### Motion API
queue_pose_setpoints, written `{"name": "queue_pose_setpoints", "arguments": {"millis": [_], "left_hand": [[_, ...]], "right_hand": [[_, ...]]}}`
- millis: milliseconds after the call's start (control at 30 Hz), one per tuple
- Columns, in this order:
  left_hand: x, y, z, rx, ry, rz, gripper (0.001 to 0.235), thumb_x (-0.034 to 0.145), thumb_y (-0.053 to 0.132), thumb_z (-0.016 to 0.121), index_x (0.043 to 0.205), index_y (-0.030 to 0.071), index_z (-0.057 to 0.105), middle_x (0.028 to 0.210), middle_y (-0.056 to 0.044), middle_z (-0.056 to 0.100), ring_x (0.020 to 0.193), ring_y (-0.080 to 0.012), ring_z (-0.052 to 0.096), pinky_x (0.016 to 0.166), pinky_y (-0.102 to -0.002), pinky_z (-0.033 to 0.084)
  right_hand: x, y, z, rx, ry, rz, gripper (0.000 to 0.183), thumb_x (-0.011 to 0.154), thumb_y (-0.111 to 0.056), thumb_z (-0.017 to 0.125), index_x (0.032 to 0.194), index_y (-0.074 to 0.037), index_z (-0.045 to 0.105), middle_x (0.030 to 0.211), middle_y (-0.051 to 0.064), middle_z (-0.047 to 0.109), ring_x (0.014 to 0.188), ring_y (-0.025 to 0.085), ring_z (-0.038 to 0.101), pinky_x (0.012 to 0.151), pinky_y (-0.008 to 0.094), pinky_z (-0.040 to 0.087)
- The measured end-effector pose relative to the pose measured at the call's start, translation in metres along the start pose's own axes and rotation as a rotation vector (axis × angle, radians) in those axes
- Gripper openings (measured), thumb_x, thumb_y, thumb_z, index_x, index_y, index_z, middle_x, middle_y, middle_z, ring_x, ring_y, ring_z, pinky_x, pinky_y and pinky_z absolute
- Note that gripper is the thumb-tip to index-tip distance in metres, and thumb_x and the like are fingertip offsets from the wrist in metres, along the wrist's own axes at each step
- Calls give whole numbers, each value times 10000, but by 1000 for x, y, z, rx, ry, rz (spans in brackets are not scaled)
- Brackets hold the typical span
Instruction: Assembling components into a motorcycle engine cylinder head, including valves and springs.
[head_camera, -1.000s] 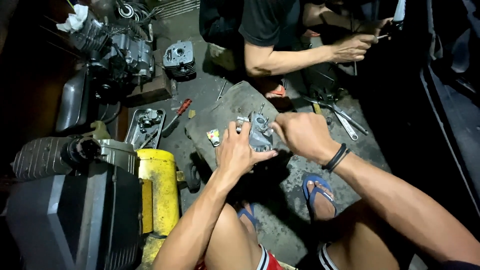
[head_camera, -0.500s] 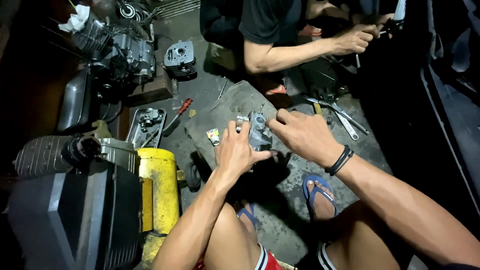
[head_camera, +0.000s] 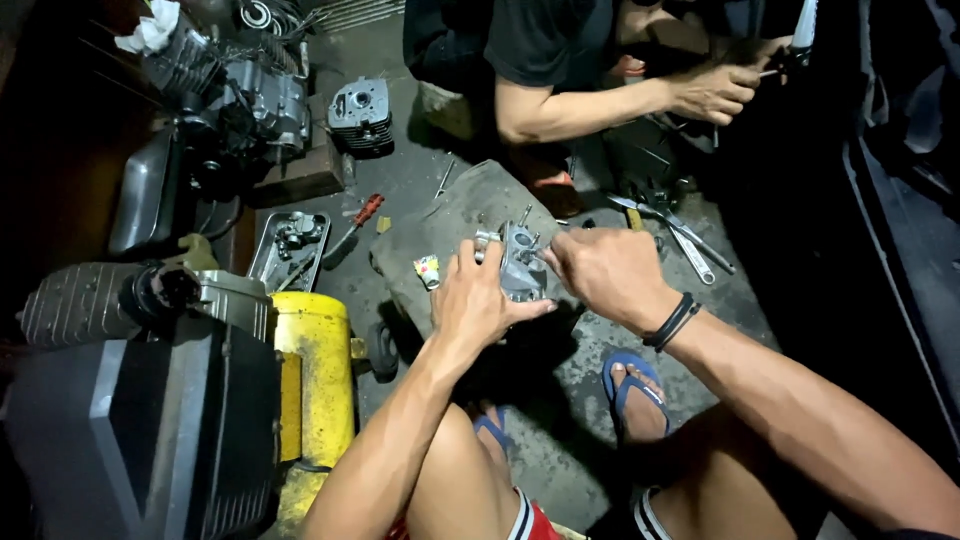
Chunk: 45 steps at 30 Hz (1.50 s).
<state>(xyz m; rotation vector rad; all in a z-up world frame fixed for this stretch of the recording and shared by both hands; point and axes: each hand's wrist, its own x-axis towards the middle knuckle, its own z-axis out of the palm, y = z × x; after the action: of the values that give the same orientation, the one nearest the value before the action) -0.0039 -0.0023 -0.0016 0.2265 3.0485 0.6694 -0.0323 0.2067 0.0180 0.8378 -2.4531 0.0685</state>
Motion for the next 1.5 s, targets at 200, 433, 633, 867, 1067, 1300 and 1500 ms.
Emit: {"name": "queue_pose_setpoints", "arguments": {"millis": [200, 433, 633, 867, 1067, 1300, 1500], "left_hand": [[-1, 2, 2, -23, 61, 13, 945, 619, 771, 781, 1185, 48, 559, 1091, -204, 485, 993, -478, 622, 731, -637, 571], [1, -3, 12, 34, -4, -24, 929, 584, 710, 823, 1231, 109, 536, 1129, -145, 453, 1036, -443, 595, 694, -654, 571], [-2, 5, -2, -1, -18, -13, 891, 618, 655, 840, 1231, 85, 538, 1131, -167, 469, 1037, -455, 601, 718, -662, 570], [-3, 5, 0, -2, 55, 15, 912, 631, 737, 815, 1192, 59, 578, 1090, -192, 504, 964, -438, 633, 703, -614, 589], [-1, 2, 9, 23, 76, -17, 905, 589, 753, 792, 1149, 81, 560, 1094, -174, 484, 960, -444, 612, 679, -632, 580], [0, 6, 4, 12, 29, -20, 892, 610, 670, 829, 1213, 71, 557, 1098, -167, 475, 973, -446, 609, 686, -652, 580], [-3, 7, 2, 16, 45, -1, 905, 592, 689, 825, 1185, 64, 549, 1080, -176, 473, 981, -480, 607, 710, -659, 577]], "right_hand": [[3, -3, -9, 295, -426, 265, 432, 1036, -425, 467, 735, -138, 582, 594, 105, 624, 620, 409, 682, 531, 477, 517], [1, -3, -17, 28, -162, -44, 177, 999, -359, 611, 910, -219, 550, 792, -34, 558, 632, 206, 651, 470, 331, 505], [5, 1, -18, -132, -18, -159, 133, 998, -310, 560, 867, -289, 571, 794, -82, 526, 732, 154, 628, 519, 276, 518], [-1, 3, 4, 319, -410, 224, 410, 1022, -447, 471, 772, -159, 620, 669, 118, 639, 684, 422, 697, 567, 537, 547], [9, -6, -16, 336, -488, 305, 463, 1046, -409, 447, 696, -133, 571, 568, 112, 620, 629, 414, 694, 542, 454, 542], [0, -3, -16, 138, -216, 59, 164, 978, -353, 616, 981, -209, 537, 791, 5, 539, 653, 282, 674, 523, 464, 557], [1, 0, -11, -172, 122, -115, 214, 1024, -267, 567, 818, -262, 509, 722, -78, 467, 645, 150, 552, 444, 261, 438]]}}
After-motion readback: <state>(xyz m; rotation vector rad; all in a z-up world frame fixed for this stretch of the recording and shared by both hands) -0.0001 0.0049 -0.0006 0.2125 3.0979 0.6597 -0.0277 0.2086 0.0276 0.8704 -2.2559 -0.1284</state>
